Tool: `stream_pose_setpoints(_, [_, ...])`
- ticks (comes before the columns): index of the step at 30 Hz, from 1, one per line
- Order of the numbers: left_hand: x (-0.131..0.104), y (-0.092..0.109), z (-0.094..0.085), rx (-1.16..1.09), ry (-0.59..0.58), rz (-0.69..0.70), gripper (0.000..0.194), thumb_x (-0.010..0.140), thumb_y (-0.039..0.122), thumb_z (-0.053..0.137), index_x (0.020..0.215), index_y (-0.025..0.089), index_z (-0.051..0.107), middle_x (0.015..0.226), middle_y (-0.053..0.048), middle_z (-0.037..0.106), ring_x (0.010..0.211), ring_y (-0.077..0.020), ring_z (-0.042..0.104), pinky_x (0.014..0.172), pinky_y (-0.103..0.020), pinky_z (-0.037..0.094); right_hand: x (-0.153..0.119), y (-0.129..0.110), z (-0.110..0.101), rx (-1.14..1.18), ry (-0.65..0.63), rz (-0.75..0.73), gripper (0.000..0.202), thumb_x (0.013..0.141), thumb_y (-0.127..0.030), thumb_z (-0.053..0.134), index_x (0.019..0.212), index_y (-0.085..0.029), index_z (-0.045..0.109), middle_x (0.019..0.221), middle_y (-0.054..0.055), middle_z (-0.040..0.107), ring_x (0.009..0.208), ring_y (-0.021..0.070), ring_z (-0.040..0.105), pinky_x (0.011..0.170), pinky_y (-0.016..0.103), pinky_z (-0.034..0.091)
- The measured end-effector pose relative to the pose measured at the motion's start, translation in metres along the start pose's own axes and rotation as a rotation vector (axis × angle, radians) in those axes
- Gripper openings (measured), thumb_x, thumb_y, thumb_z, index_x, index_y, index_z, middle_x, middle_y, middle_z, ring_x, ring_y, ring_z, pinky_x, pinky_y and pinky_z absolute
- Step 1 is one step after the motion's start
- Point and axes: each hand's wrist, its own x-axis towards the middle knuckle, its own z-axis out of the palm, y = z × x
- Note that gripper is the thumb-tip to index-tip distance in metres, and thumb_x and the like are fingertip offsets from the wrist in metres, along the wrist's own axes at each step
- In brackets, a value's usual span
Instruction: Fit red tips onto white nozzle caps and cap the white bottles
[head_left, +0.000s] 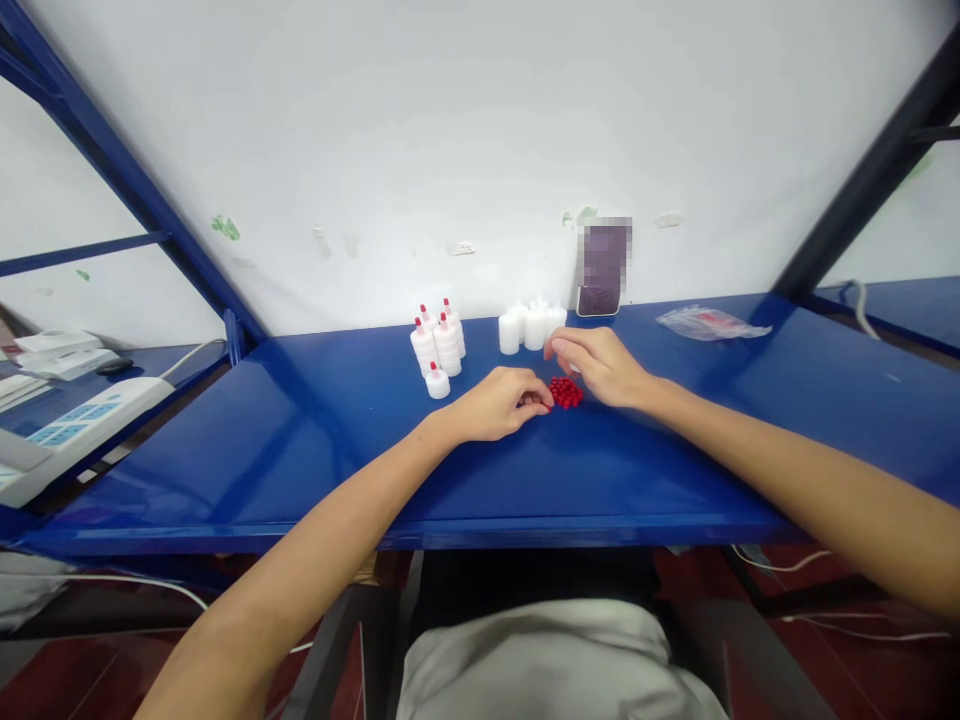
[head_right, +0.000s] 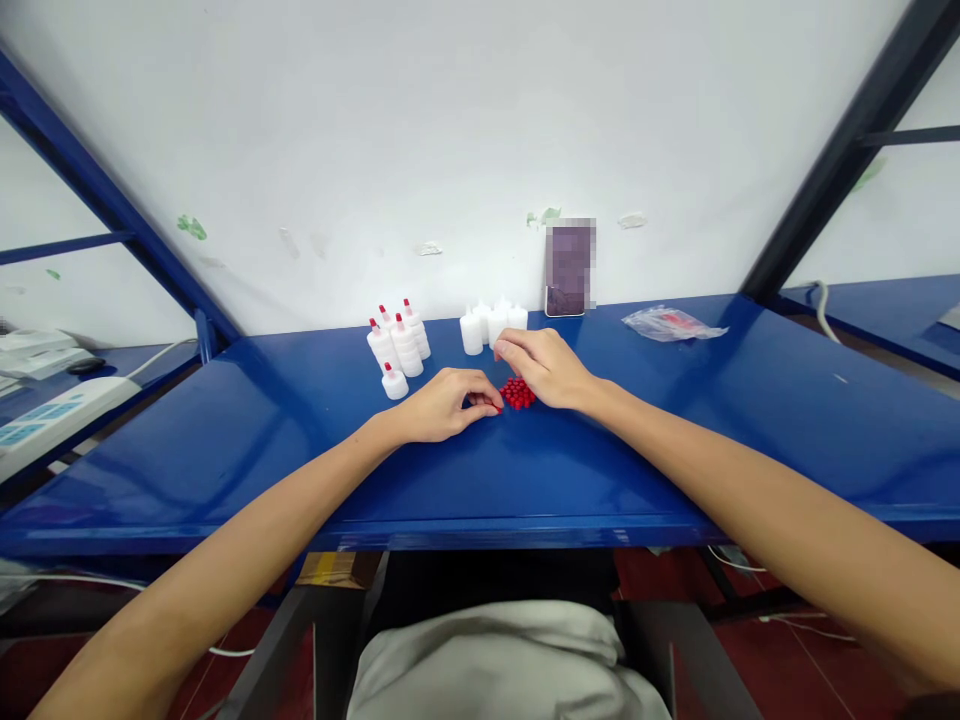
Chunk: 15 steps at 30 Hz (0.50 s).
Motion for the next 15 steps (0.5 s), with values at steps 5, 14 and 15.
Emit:
stream_pose_setpoints(5, [0.002, 0.008, 0.002, -0.139, 0.424, 0.043, 0.009, 0.090, 0.018, 0.065, 0.095, 0.015, 0.072, 0.088, -0.005, 0.072, 0.075, -0.0114, 0.065, 0.071, -0.024, 0.054, -0.002, -0.002, -0.001, 0.186, -0.017, -0.020, 0.038, 0.099, -0.048, 0.035, 0.090, -0.020, 0.058, 0.059, -0.003, 0.052, 0.055, 0.0153, 0.047, 0.060, 0.030, 0.036])
stream_pose_setpoints(14, [0.001, 0.017, 0.002, -0.009, 0.587, 0.201, 0.012, 0.086, 0.013, 0.063, 0.095, 0.018, 0.070, 0.092, -0.004, 0.071, 0.081, -0.0126, 0.065, 0.077, -0.028, 0.055, -0.005, -0.029, 0.002, 0.067, -0.100, -0.099, 0.034, 0.095, -0.054, 0.049, 0.108, -0.024, 0.046, 0.070, -0.004, 0.058, 0.059, 0.0157, 0.051, 0.062, 0.030, 0.035])
stream_pose_setpoints(15, [0.001, 0.017, 0.002, -0.003, 0.581, 0.191, 0.013, 0.086, 0.013, 0.062, 0.095, 0.018, 0.070, 0.092, -0.004, 0.071, 0.081, -0.0127, 0.065, 0.077, -0.028, 0.054, -0.005, -0.030, 0.002, 0.058, -0.097, -0.100, 0.032, 0.095, -0.053, 0.048, 0.107, -0.024, 0.046, 0.069, -0.004, 0.058, 0.059, 0.0159, 0.051, 0.062, 0.030, 0.035])
